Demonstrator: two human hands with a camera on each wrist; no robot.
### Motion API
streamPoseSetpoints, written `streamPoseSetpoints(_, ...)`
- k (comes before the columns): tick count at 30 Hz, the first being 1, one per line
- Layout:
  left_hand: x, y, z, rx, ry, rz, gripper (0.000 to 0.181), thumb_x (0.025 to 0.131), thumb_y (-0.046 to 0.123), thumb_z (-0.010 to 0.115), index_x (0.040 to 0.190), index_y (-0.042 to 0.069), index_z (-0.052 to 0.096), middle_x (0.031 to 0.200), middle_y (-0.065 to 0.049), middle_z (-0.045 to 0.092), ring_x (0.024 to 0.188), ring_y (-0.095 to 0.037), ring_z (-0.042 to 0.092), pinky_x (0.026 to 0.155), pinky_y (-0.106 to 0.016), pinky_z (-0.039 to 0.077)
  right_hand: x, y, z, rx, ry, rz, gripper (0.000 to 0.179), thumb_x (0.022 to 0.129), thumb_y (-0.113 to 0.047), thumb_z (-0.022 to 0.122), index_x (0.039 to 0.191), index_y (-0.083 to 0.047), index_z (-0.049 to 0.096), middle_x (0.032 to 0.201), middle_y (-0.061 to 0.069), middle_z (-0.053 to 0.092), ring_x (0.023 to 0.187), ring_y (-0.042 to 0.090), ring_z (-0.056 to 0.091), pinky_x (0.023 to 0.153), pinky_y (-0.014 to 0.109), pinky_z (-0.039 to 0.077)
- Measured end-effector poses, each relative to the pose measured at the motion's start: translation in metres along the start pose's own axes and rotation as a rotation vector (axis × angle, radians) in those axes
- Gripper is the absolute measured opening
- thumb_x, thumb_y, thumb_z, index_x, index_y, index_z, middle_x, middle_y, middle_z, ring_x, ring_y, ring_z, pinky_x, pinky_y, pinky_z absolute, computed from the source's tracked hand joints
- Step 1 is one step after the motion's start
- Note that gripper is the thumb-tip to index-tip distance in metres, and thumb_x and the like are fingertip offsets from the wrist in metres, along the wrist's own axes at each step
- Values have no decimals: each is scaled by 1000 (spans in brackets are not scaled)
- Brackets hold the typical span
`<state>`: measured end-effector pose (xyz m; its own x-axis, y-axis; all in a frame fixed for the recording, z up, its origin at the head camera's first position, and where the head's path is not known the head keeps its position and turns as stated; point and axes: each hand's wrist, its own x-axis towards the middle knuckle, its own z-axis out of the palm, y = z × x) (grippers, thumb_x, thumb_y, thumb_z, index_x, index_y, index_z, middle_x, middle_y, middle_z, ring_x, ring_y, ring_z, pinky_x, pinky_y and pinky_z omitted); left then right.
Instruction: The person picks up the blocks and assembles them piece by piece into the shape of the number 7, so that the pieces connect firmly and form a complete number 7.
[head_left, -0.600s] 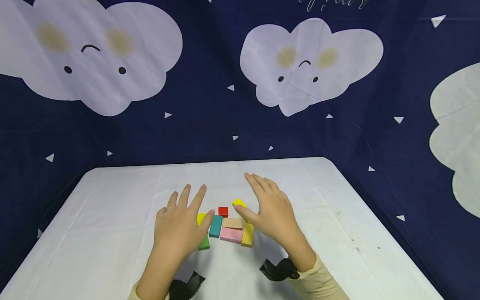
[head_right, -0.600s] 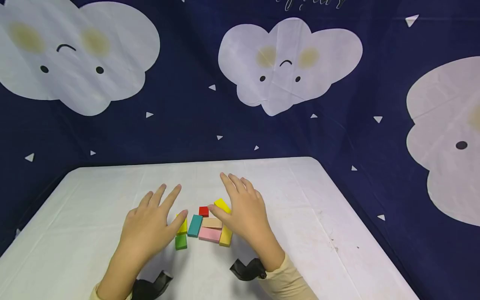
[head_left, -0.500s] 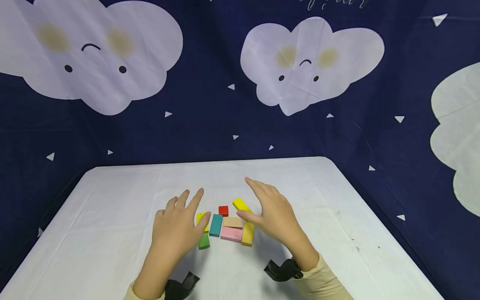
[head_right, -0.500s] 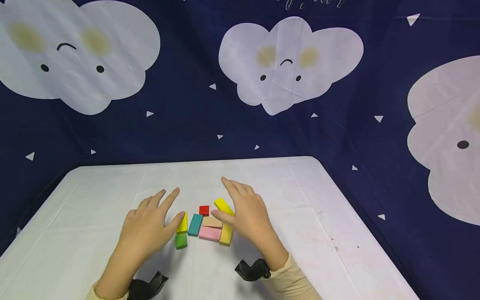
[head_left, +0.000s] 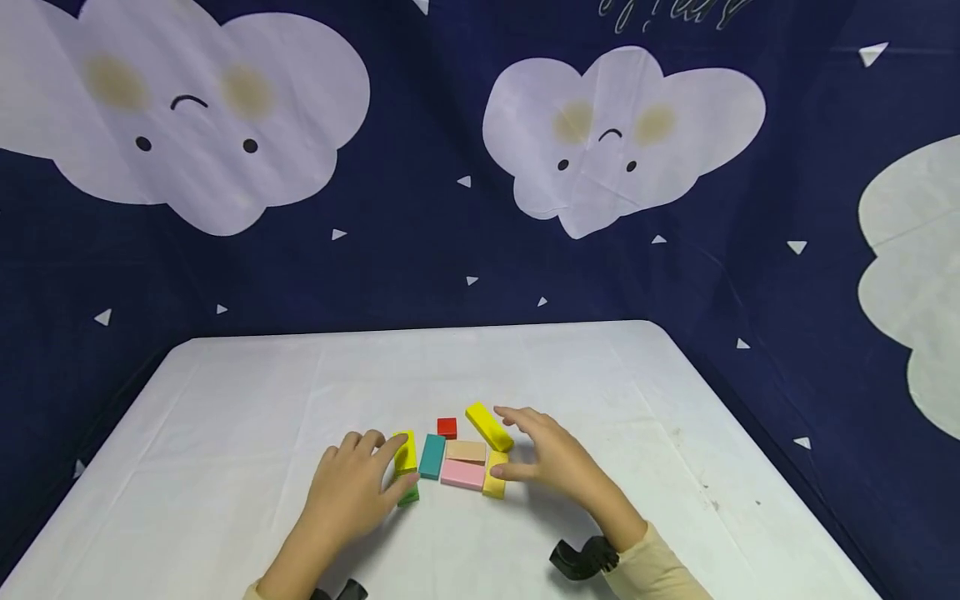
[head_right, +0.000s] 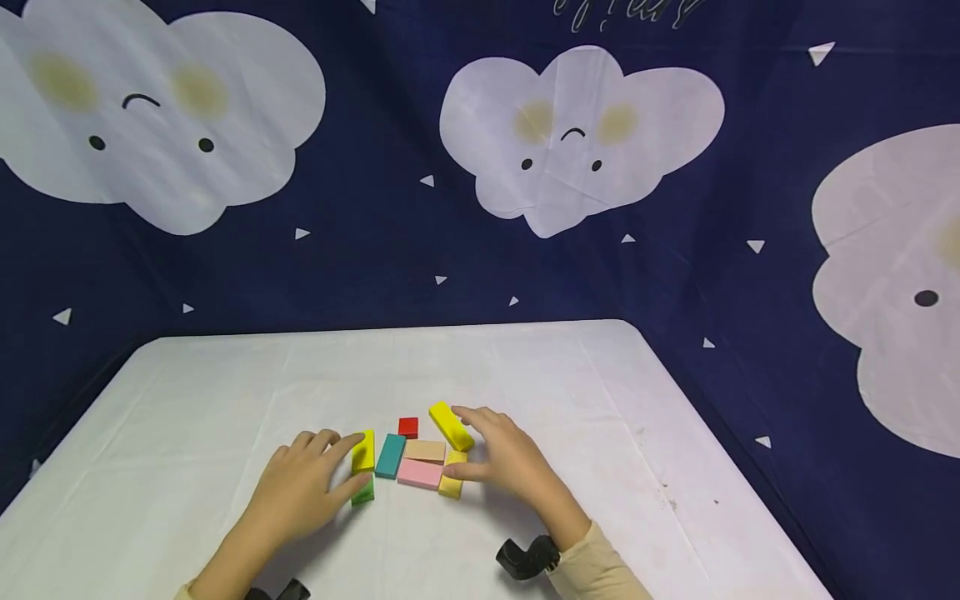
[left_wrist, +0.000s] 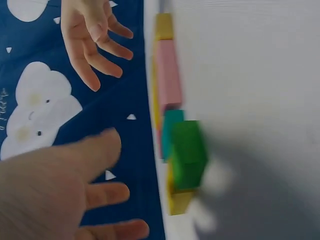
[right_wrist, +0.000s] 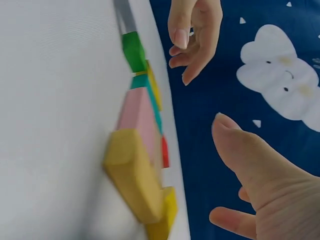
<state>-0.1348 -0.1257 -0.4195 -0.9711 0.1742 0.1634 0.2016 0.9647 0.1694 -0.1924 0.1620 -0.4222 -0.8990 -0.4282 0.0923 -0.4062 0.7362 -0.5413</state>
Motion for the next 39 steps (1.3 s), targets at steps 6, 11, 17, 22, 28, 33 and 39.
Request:
streamPoseSetpoints(6, -2, -4, 12, -25, 29, 45, 62, 78, 59, 75, 126, 21, 66, 107, 0, 64, 93, -18, 53, 75, -37, 45, -3, 6, 11, -17, -58, -27, 86, 72, -51, 84, 146, -25, 49, 124, -7, 62, 122, 18, 54, 104, 48, 44)
streamPoseSetpoints(11, 0, -6, 18, -79, 24, 68, 55, 74, 51, 83, 116, 19, 66, 97, 6, 64, 87, -13, 49, 75, -35, 43, -4, 6, 16, -63, -92, -26, 86, 72, -51, 85, 145, -23, 49, 116, -11, 63, 116, 16, 55, 101, 46, 46)
streamPoseSetpoints(17, 0, -6, 24, -130, 0, 68, 49, 72, 44, 86, 110, 20, 67, 99, 7, 67, 87, -11, 50, 77, -34, 42, -4, 7, 19, -95, -95, -48, 86, 70, -49, 86, 144, -23, 50, 116, -11, 62, 114, 14, 56, 100, 44, 47)
streamPoseSetpoints(22, 4, -6, 26, -153, -21, 20, 48, 78, 49, 81, 115, 21, 66, 85, 12, 59, 81, -10, 46, 73, -32, 38, -4, 8, 21, -108, -93, -54, 85, 71, -48, 87, 143, -23, 51, 117, -12, 61, 113, 13, 55, 101, 44, 47)
streamPoseSetpoints(28, 13, -9, 31, -160, 5, -8, 44, 88, 43, 72, 123, 18, 63, 84, 8, 57, 77, -12, 46, 68, -31, 35, -4, 9, 21, -110, -92, -41, 83, 70, -46, 87, 142, -22, 53, 119, -10, 62, 112, 14, 56, 100, 44, 47)
streamPoseSetpoints(33, 23, -12, 40, -156, 17, -37, 48, 88, 43, 71, 126, 14, 65, 95, 2, 66, 82, -15, 53, 70, -35, 40, -4, 10, 22, -102, -100, -31, 79, 71, -44, 87, 140, -22, 55, 123, -9, 62, 110, 13, 56, 98, 42, 49)
streamPoseSetpoints(39, 32, -16, 45, -229, -20, -98, 46, 87, 39, 72, 126, 18, 65, 79, 4, 54, 75, -15, 43, 69, -34, 34, -3, 13, 23, -105, -113, -34, 74, 72, -46, 87, 136, -21, 59, 119, -10, 60, 104, 10, 53, 95, 38, 49)
